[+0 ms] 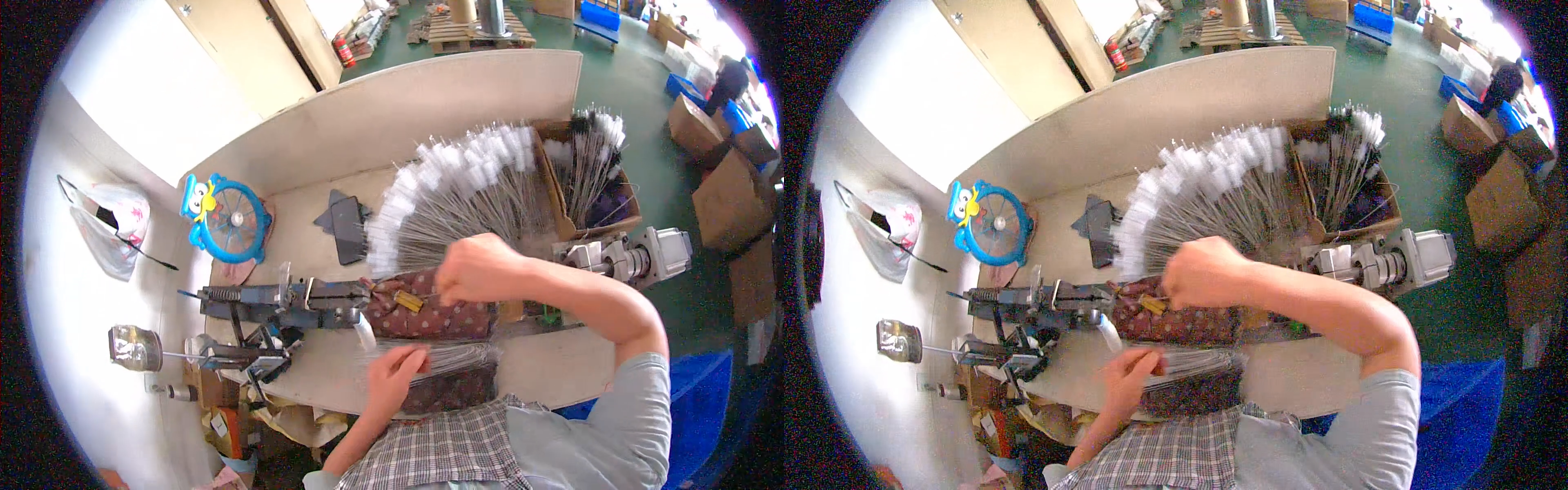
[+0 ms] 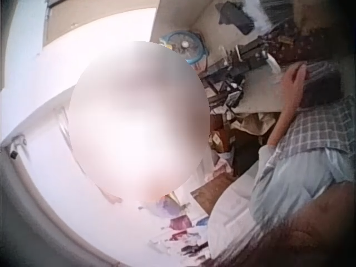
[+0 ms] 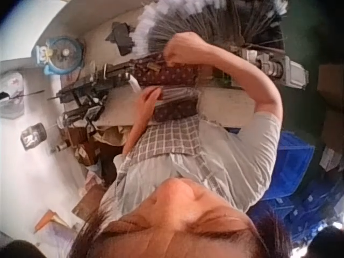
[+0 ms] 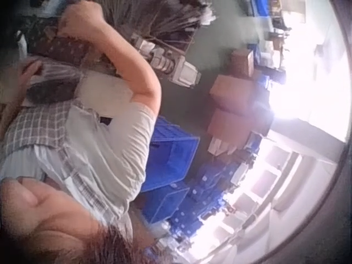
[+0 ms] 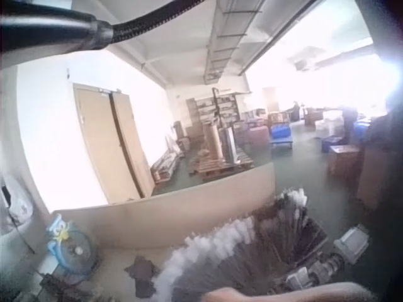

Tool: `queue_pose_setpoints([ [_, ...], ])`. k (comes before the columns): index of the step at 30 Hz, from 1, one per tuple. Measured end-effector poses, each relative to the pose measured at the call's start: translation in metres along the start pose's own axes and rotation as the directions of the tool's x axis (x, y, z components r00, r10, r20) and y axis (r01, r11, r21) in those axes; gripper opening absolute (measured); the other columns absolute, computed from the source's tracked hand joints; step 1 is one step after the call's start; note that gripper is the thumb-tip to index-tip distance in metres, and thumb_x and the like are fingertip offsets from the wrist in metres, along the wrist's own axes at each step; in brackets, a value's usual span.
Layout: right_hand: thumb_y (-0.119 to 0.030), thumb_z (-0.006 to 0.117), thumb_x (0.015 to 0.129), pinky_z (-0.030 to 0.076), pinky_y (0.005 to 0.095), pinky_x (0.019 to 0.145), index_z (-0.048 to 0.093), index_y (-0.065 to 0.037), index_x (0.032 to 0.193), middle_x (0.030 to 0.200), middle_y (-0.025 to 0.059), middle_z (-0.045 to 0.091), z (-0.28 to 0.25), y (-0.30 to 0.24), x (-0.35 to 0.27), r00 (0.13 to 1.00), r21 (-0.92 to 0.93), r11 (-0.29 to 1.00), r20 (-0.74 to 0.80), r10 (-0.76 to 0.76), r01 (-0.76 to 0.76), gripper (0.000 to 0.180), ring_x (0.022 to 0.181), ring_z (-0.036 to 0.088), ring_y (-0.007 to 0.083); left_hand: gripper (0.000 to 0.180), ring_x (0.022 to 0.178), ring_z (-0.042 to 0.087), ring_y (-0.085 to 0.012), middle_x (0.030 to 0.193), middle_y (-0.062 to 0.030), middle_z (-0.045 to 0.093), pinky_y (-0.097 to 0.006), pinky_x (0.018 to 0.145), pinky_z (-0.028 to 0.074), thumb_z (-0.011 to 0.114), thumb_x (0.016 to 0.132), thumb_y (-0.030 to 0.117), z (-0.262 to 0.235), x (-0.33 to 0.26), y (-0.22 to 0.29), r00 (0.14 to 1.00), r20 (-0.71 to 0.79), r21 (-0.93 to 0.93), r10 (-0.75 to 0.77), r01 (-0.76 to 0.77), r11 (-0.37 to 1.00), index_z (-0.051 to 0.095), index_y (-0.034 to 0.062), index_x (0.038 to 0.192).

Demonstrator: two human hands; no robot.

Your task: Assembling industrial brushes by inserting bristle bundles and components into a specialized assembly machine.

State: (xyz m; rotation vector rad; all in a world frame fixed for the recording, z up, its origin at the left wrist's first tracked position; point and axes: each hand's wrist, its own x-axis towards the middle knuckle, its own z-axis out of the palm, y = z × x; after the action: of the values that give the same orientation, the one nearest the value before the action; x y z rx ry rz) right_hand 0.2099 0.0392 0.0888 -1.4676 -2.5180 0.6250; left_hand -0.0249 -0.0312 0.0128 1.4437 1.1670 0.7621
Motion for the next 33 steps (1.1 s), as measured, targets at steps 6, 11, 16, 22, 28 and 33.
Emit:
queue_pose_setpoints([
  [6, -0.022, 0.063, 0.066, 0.052, 0.0401, 0.061, 0.066, -0.007, 0.068, 0.069, 0.0139, 0.064, 0.063, -0.035, 0.079, 0.957, -0.108, 0.985, -0.245, -0.154, 0.131, 0.015, 0.073, 0.064, 0.0292, 0.034, 0.058, 0.047, -0.0138, 0.065, 0.0002, 0.053, -0.029, 0.058, 0.042, 0.052, 0.087, 0.039, -0.035, 0.038, -0.070, 0.811, 0.327, -0.898, -0.486, 0.426, 0.106, 0.063, 0.0067, 0.087],
  [11, -0.016, 0.061, 0.066, 0.052, 0.0397, 0.062, 0.067, -0.007, 0.069, 0.071, 0.0147, 0.064, 0.063, -0.051, 0.092, 0.977, -0.097, 0.995, -0.212, 0.009, -0.030, 0.011, 0.075, 0.065, 0.0299, 0.041, 0.061, 0.044, -0.0122, 0.060, 0.0021, 0.045, -0.031, 0.058, 0.040, 0.050, 0.085, 0.047, -0.083, 0.038, -0.054, 0.970, 0.190, -0.969, -0.154, 0.210, 0.131, 0.064, 0.0092, 0.078],
  [16, -0.025, 0.063, 0.065, 0.050, 0.0424, 0.058, 0.065, -0.010, 0.066, 0.066, 0.0129, 0.061, 0.060, -0.053, 0.096, 0.986, -0.174, 0.978, -0.138, 0.095, -0.119, 0.015, 0.067, 0.062, 0.0326, 0.041, 0.055, 0.056, -0.0152, 0.060, -0.0008, 0.058, -0.033, 0.054, 0.046, 0.060, 0.083, 0.041, -0.047, 0.048, -0.022, 0.989, -0.052, -0.493, -0.140, 0.096, 0.865, 0.061, 0.0041, 0.064],
  [22, -0.027, 0.062, 0.067, 0.049, 0.0422, 0.057, 0.064, -0.009, 0.065, 0.063, 0.0122, 0.060, 0.057, -0.053, 0.097, 0.988, -0.166, 0.980, -0.123, 0.088, -0.108, 0.018, 0.066, 0.062, 0.0315, 0.040, 0.051, 0.053, -0.0123, 0.057, -0.0041, 0.059, -0.027, 0.051, 0.041, 0.065, 0.080, 0.032, -0.055, 0.057, -0.030, 0.987, -0.139, 0.344, -0.081, 0.125, 0.931, 0.063, -0.0044, 0.065],
  [28, -0.021, 0.062, 0.071, 0.048, 0.0409, 0.057, 0.062, -0.011, 0.071, 0.068, 0.0063, 0.058, 0.063, -0.043, 0.060, 0.863, -0.185, 0.972, -0.457, -0.217, 0.146, 0.010, 0.063, 0.058, 0.0262, 0.019, 0.062, 0.059, -0.0155, 0.075, -0.0091, 0.060, -0.030, 0.057, 0.047, 0.060, 0.081, 0.017, -0.018, 0.051, -0.023, 0.971, -0.117, -0.574, -0.206, 0.103, 0.812, 0.057, -0.0012, 0.088],
  [33, -0.014, 0.059, 0.073, 0.047, 0.0372, 0.048, 0.054, -0.009, 0.082, 0.071, 0.0056, 0.054, 0.099, -0.041, 0.015, 0.851, -0.009, 0.974, -0.485, -0.201, 0.225, 0.011, 0.055, 0.057, 0.0250, 0.013, 0.053, 0.055, -0.0145, 0.068, -0.0075, 0.055, -0.029, 0.051, 0.047, 0.059, 0.073, 0.004, -0.003, 0.053, -0.038, 0.958, -0.276, -0.366, -0.085, -0.023, 0.930, 0.046, 0.0044, 0.074],
])
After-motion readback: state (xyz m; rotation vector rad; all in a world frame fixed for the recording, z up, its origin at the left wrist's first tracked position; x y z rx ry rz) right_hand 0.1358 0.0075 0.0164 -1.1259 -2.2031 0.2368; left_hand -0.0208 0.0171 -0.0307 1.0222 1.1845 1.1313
